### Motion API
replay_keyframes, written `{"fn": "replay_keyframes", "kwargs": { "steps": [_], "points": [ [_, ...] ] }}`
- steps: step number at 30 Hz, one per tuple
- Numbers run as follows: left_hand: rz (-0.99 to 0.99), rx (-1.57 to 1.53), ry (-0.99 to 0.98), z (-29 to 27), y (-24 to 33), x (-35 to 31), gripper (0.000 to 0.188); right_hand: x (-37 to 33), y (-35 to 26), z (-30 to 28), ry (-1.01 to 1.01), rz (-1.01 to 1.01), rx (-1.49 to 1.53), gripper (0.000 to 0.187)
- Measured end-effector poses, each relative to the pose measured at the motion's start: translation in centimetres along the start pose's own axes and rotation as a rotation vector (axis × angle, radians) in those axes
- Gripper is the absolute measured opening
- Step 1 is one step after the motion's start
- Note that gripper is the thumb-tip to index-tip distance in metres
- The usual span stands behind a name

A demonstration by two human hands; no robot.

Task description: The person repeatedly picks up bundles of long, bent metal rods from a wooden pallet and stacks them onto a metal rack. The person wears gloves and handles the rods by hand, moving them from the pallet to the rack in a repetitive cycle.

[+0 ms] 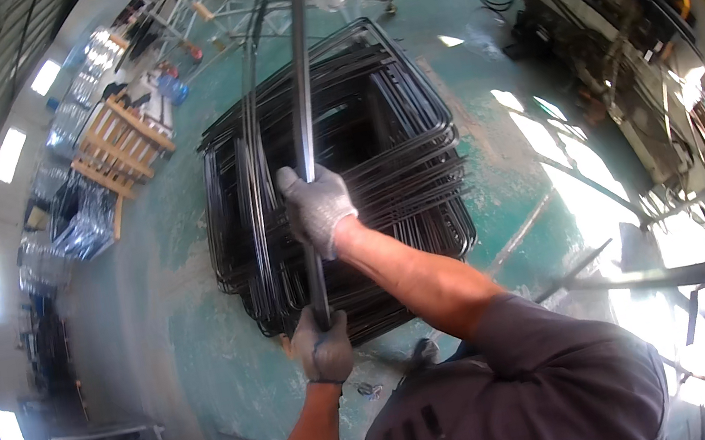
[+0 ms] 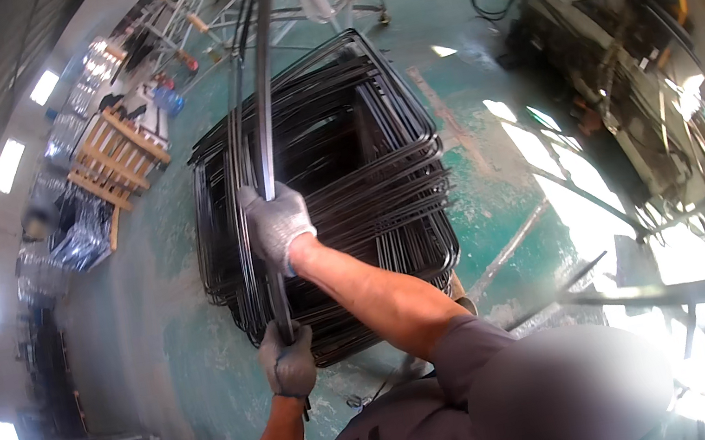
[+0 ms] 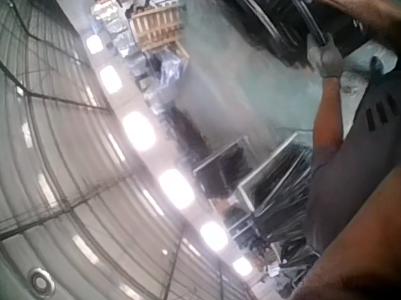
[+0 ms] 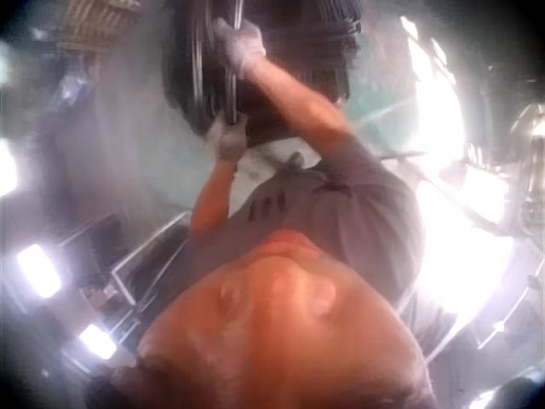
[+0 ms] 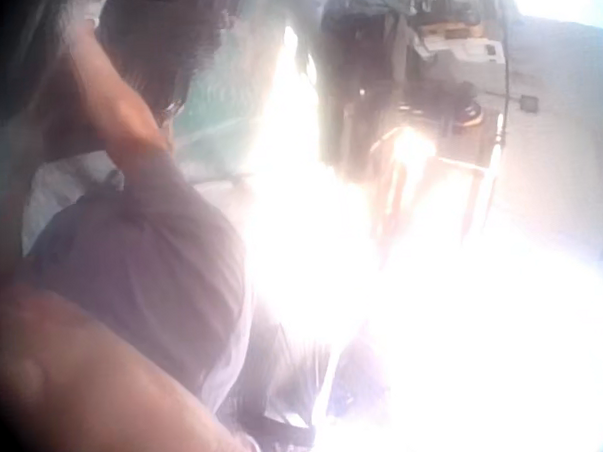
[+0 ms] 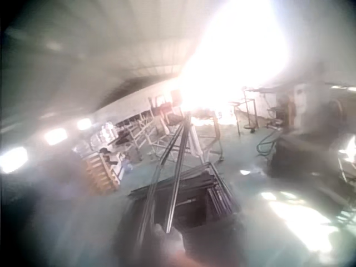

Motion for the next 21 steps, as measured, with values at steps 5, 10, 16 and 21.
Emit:
{"fn": "replay_keyframes", "kwargs": {
  "steps": [5, 10, 16, 21],
  "points": [
    [0.145, -0.161, -0.059, -4.7, -0.6, -3.3, 0.012, -8.2, -3.4, 4.7, -0.052, -0.187, -0.106, 0.023],
    [0.201, -0.249, -0.204, -4.8, 2.1, -4.4, 0.01, -13.3, -11.9, 5.7, -0.026, -0.505, -0.359, 0.028],
    [0.418, -0.46, -0.42, 4.8, -1.0, -5.3, 0.008, -22.2, -31.5, 4.1, 0.338, -0.951, -1.321, 0.029],
    [0.422, -0.498, -0.934, 19.5, -2.4, -9.1, 0.007, -32.7, -33.6, -3.1, 0.312, -0.894, -0.839, 0.03]
  ]
}}
Point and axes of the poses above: each hand's wrist, its own x-axis towards the middle knuckle, its own z-axis out of the palm, y = z × x, the point moved 3 cm from there along x, towards the middle knuckle, and after that the axes turned 6 degrees about -y, right-handed, at the moved point
